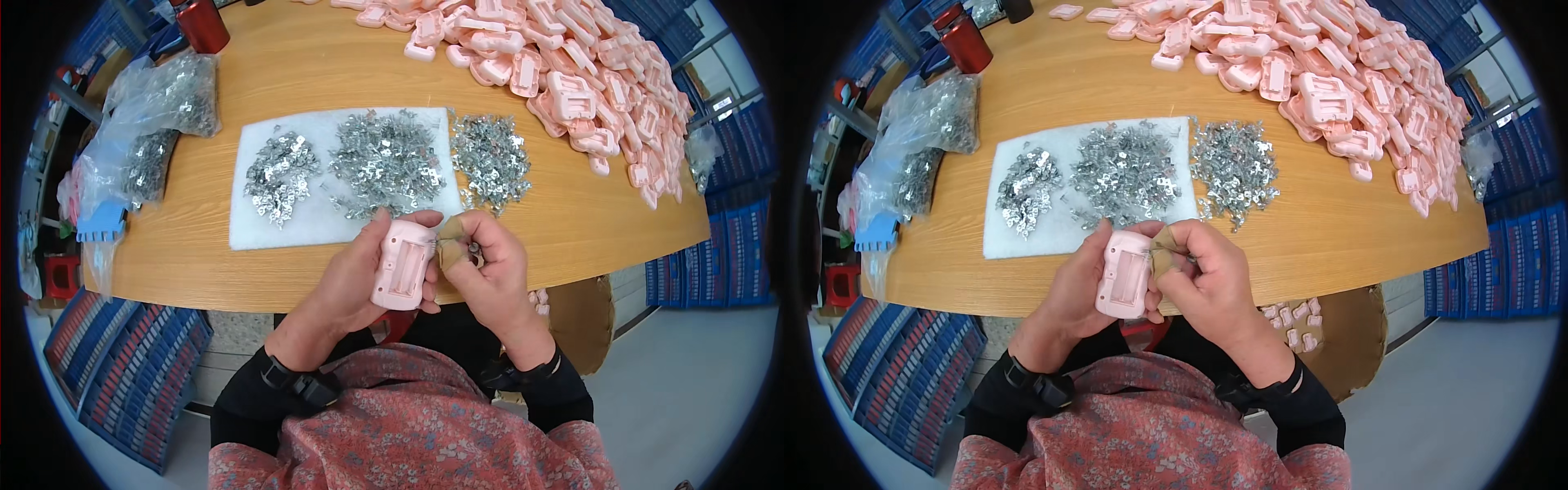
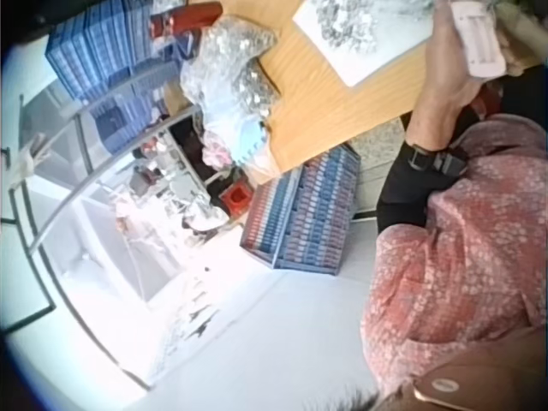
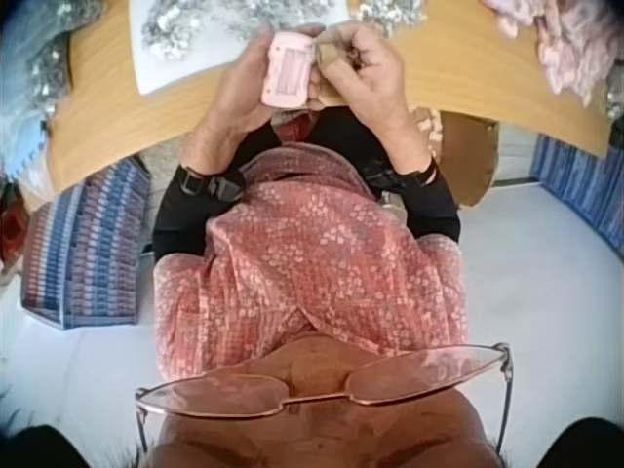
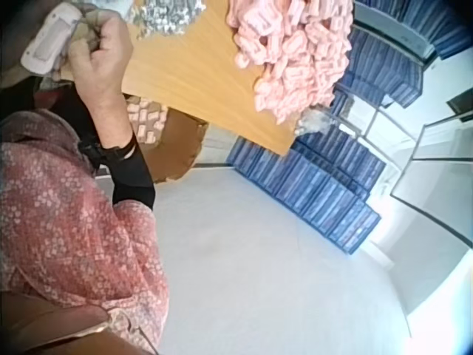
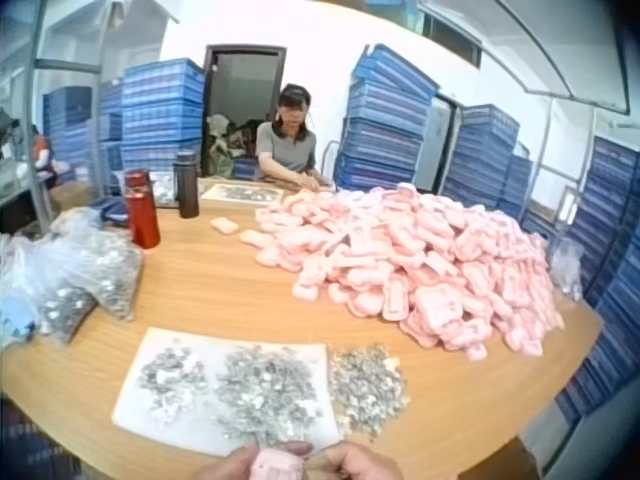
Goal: The person inserts small metal pins into pink plastic housings using a small metal tool. They pick up a housing, insert a pin, and place the finished unit into a cardboard box. The task is performed repeatedly at a table with piles of components.
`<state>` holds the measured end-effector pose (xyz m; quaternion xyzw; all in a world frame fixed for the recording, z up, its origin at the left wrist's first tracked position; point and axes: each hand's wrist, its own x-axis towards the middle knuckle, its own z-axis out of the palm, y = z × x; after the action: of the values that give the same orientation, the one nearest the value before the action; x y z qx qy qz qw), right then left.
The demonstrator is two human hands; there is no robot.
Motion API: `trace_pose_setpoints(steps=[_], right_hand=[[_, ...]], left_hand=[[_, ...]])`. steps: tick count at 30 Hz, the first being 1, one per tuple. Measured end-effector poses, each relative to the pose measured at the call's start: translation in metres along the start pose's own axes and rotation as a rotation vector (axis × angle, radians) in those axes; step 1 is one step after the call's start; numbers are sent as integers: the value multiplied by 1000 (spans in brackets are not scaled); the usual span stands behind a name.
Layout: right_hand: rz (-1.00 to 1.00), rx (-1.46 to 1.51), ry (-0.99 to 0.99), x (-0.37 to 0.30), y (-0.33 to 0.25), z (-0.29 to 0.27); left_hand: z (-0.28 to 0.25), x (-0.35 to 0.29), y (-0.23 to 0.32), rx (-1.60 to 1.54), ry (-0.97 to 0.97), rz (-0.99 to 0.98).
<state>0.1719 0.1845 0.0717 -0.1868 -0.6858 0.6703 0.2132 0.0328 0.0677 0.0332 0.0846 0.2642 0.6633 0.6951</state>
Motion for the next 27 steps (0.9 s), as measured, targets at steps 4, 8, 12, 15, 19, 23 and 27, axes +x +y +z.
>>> trace_pose_setpoints(steps=[4,8,12,15,19,23,27], right_hand=[[-96,-281,-10,4,-1,8],[-299,-535,16,12,12,8],[-358,-685,34,12,16,11],[-406,-755,42,12,15,13],[-457,-889,-10,11,16,8],[-345,-745,87,10,2,8],[-46,-483,6,10,-4,5]], left_hand=[[6,-2,2,-18,64,-33],[4,-4,-1,16,96,-31],[6,-5,-1,40,139,-40],[8,-3,-1,70,193,-52],[3,-2,-3,85,200,-61],[-1,0,-1,30,213,-77],[-4,-2,-2,52,96,-29]])
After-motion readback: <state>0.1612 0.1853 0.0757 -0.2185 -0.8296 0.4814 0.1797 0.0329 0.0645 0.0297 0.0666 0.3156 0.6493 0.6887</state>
